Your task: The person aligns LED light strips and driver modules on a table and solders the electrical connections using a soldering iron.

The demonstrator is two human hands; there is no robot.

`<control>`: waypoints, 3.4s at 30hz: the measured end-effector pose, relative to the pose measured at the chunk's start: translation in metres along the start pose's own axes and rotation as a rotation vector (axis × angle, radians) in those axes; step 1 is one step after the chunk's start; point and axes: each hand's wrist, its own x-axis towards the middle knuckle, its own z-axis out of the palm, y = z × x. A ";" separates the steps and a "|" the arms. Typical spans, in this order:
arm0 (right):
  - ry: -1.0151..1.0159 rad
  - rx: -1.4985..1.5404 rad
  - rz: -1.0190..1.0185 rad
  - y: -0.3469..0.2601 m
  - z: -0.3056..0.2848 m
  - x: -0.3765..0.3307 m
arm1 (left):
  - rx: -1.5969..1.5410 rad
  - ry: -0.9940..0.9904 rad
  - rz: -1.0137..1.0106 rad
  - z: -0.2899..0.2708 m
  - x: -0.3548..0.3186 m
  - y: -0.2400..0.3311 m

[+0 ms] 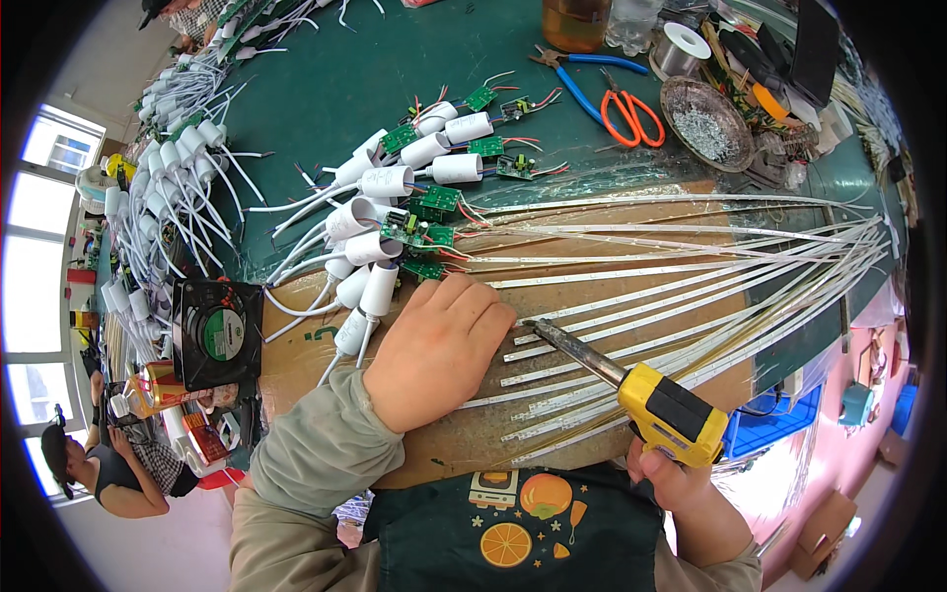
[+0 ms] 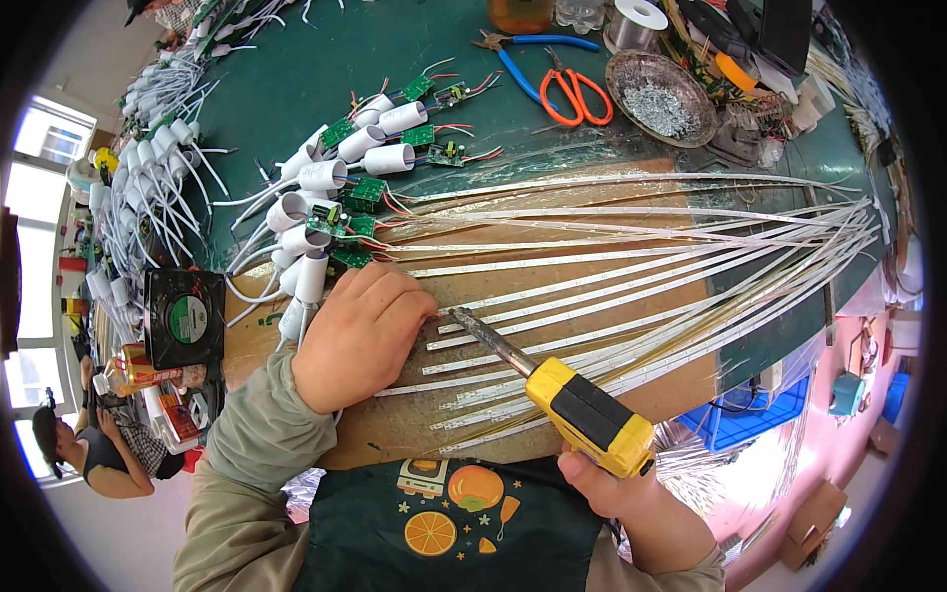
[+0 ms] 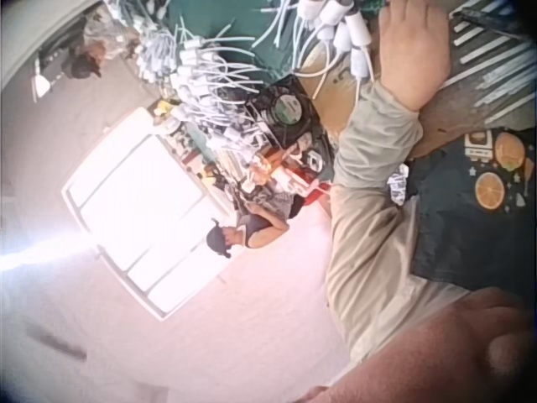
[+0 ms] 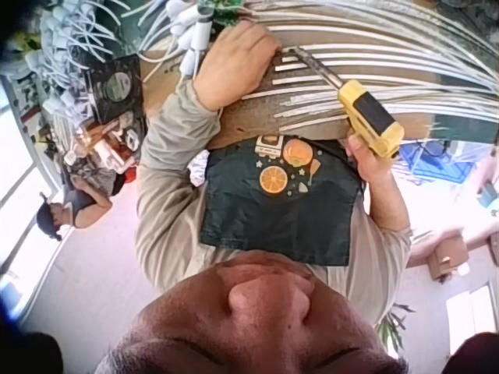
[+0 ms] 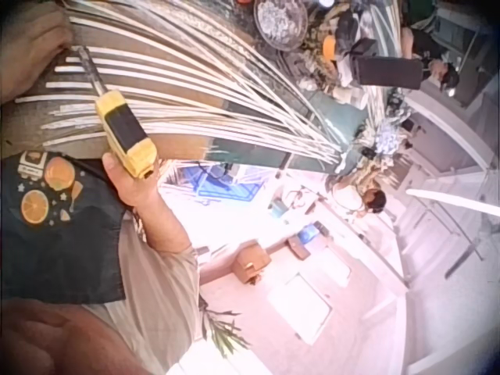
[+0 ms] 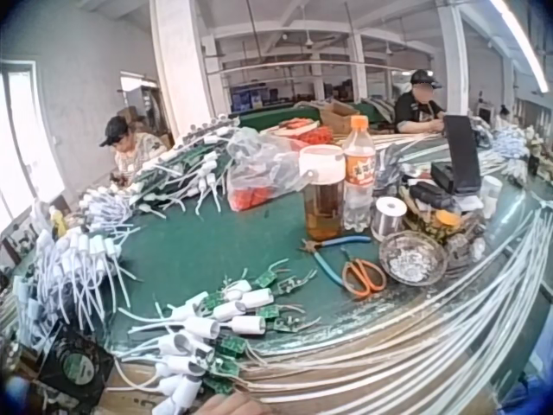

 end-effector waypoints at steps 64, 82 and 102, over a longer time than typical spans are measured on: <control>-0.031 -0.005 -0.026 0.002 0.002 0.000 | 0.107 0.032 0.155 0.007 -0.002 0.007; -0.051 -0.128 -0.165 0.015 -0.010 -0.003 | 0.125 0.029 0.151 0.006 -0.003 0.007; -0.033 -0.120 -0.121 0.002 -0.005 -0.005 | 0.133 0.027 0.155 0.007 -0.002 0.006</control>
